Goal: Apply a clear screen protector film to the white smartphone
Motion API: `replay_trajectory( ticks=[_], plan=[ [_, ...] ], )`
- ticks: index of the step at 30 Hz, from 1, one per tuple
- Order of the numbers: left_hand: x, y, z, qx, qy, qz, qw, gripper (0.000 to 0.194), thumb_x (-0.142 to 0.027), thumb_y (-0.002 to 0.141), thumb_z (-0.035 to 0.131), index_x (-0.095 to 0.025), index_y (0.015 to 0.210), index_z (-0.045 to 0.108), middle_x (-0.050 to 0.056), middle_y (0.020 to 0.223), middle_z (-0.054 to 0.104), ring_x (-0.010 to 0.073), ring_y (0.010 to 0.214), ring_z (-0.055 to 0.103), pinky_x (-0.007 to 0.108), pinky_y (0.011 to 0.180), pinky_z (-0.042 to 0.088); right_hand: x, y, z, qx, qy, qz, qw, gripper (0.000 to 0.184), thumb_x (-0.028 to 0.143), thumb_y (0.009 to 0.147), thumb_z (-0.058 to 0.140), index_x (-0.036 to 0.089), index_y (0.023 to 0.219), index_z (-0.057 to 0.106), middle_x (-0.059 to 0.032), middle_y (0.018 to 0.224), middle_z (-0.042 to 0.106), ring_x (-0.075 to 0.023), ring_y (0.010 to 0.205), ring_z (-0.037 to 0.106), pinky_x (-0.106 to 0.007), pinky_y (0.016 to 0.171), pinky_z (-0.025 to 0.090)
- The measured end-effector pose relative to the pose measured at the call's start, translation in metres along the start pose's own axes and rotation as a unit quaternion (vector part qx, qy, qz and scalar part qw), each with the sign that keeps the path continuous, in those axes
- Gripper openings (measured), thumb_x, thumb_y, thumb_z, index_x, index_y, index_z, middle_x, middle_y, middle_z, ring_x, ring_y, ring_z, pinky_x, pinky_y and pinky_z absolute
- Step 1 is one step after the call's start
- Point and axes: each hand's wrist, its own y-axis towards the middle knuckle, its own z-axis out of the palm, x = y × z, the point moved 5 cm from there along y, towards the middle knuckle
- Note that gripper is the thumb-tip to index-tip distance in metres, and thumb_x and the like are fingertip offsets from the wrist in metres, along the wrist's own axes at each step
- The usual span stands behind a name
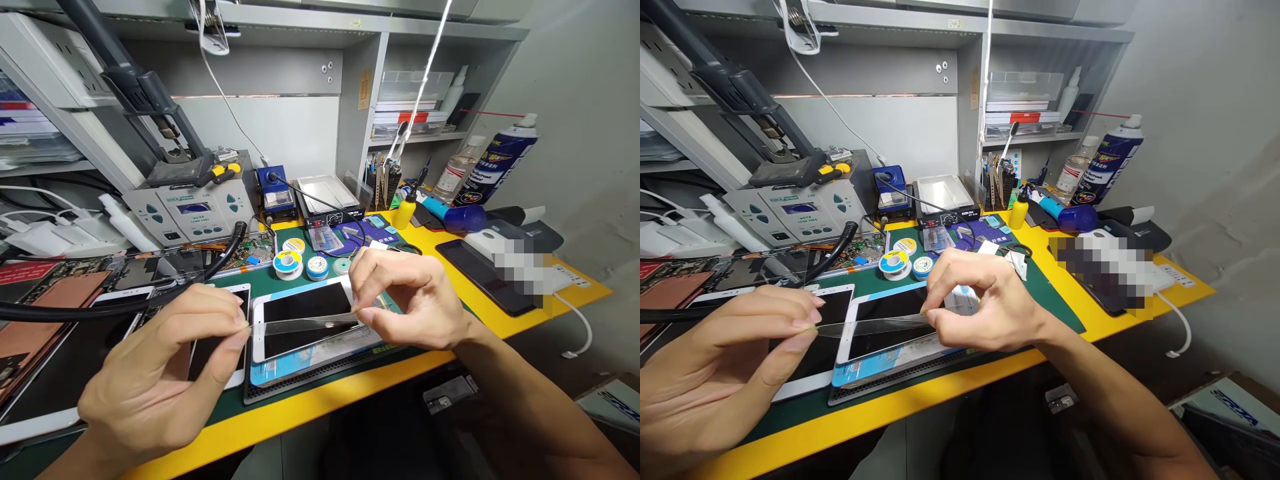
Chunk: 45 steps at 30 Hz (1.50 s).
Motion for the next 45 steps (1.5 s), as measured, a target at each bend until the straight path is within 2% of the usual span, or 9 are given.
replay_trajectory(
  ticks=[4,9,13,19,23,28,35,39,45],
  plan=[
    [-0.001,0.001,0.002,0.013,-0.020,0.003,1.000,0.035,0.007,0.082,0.063,-0.019,0.105,0.067,0.002,0.090,0.068,0.0198,0.089,0.069,0.041,0.087,0.060,-0.001,-0.001,0.000,-0.010,-0.011,-0.002,1.000,0.021,-0.002,0.072,0.067,0.019,0.075,0.069,-0.0018,0.072,0.066,-0.0160,0.070,0.061,-0.033,0.067,0.053],
    [-0.002,0.003,-0.001,-0.017,-0.018,0.012,1.000,0.036,0.006,0.081,0.062,-0.021,0.104,0.069,0.000,0.085,0.067,0.0205,0.085,0.069,0.042,0.083,0.061,-0.001,-0.002,-0.003,-0.024,-0.012,0.013,1.000,0.014,0.003,0.081,0.072,0.017,0.083,0.074,-0.0046,0.076,0.071,-0.0160,0.072,0.065,-0.031,0.068,0.055],
    [-0.003,0.003,-0.002,-0.021,-0.001,0.018,1.000,0.041,0.007,0.080,0.062,-0.023,0.107,0.069,0.001,0.090,0.068,0.0201,0.090,0.069,0.041,0.084,0.061,0.000,-0.003,-0.004,-0.029,-0.007,0.027,0.999,0.012,0.006,0.082,0.076,0.015,0.090,0.077,-0.0064,0.077,0.074,-0.0164,0.071,0.067,-0.031,0.065,0.056],
    [-0.002,-0.004,-0.005,-0.015,0.035,0.059,0.997,0.049,0.007,0.075,0.067,-0.023,0.114,0.069,0.001,0.095,0.070,0.0229,0.090,0.070,0.047,0.085,0.061,0.002,-0.002,-0.003,-0.027,-0.021,0.002,0.999,0.013,0.004,0.081,0.073,0.016,0.086,0.076,-0.0054,0.074,0.074,-0.0166,0.070,0.068,-0.031,0.067,0.057],
    [0.001,-0.008,-0.009,-0.026,0.050,0.057,0.997,0.048,0.005,0.074,0.070,-0.023,0.113,0.070,0.001,0.095,0.072,0.0248,0.089,0.071,0.049,0.084,0.060,0.003,-0.002,-0.002,-0.025,-0.026,-0.013,0.999,0.014,0.003,0.081,0.072,0.016,0.085,0.076,-0.0056,0.074,0.073,-0.0166,0.070,0.068,-0.032,0.067,0.057],
    [0.001,-0.008,-0.007,-0.011,0.053,0.070,0.996,0.048,0.007,0.073,0.070,-0.020,0.113,0.069,0.002,0.097,0.072,0.0242,0.090,0.070,0.048,0.083,0.060,0.004,-0.002,-0.002,-0.026,-0.037,-0.024,0.999,0.016,0.002,0.080,0.070,0.016,0.084,0.075,-0.0058,0.073,0.073,-0.0168,0.069,0.067,-0.033,0.068,0.057],
    [-0.002,-0.001,-0.003,-0.009,0.024,0.028,0.999,0.040,0.005,0.078,0.065,-0.024,0.106,0.069,0.001,0.091,0.070,0.0224,0.089,0.070,0.044,0.081,0.062,0.004,-0.003,-0.001,-0.029,-0.034,-0.015,0.999,0.016,0.002,0.079,0.069,0.017,0.080,0.074,-0.0048,0.072,0.072,-0.0161,0.067,0.066,-0.032,0.065,0.056],
    [-0.002,0.000,-0.003,-0.012,-0.013,-0.001,1.000,0.034,0.004,0.081,0.064,-0.021,0.102,0.069,0.001,0.087,0.069,0.0223,0.089,0.070,0.044,0.088,0.062,0.001,-0.002,-0.001,-0.028,-0.015,0.016,0.999,0.016,0.001,0.079,0.070,0.016,0.078,0.075,-0.0044,0.070,0.072,-0.0154,0.066,0.066,-0.030,0.064,0.056],
    [0.002,-0.004,-0.004,-0.004,-0.043,-0.038,0.998,0.029,0.003,0.083,0.062,-0.020,0.100,0.070,0.002,0.086,0.069,0.0225,0.089,0.071,0.040,0.084,0.063,-0.005,-0.002,-0.001,-0.021,0.028,0.088,0.996,0.013,0.003,0.079,0.072,0.015,0.075,0.075,-0.0039,0.068,0.072,-0.0146,0.064,0.065,-0.028,0.060,0.053]
  ],
)
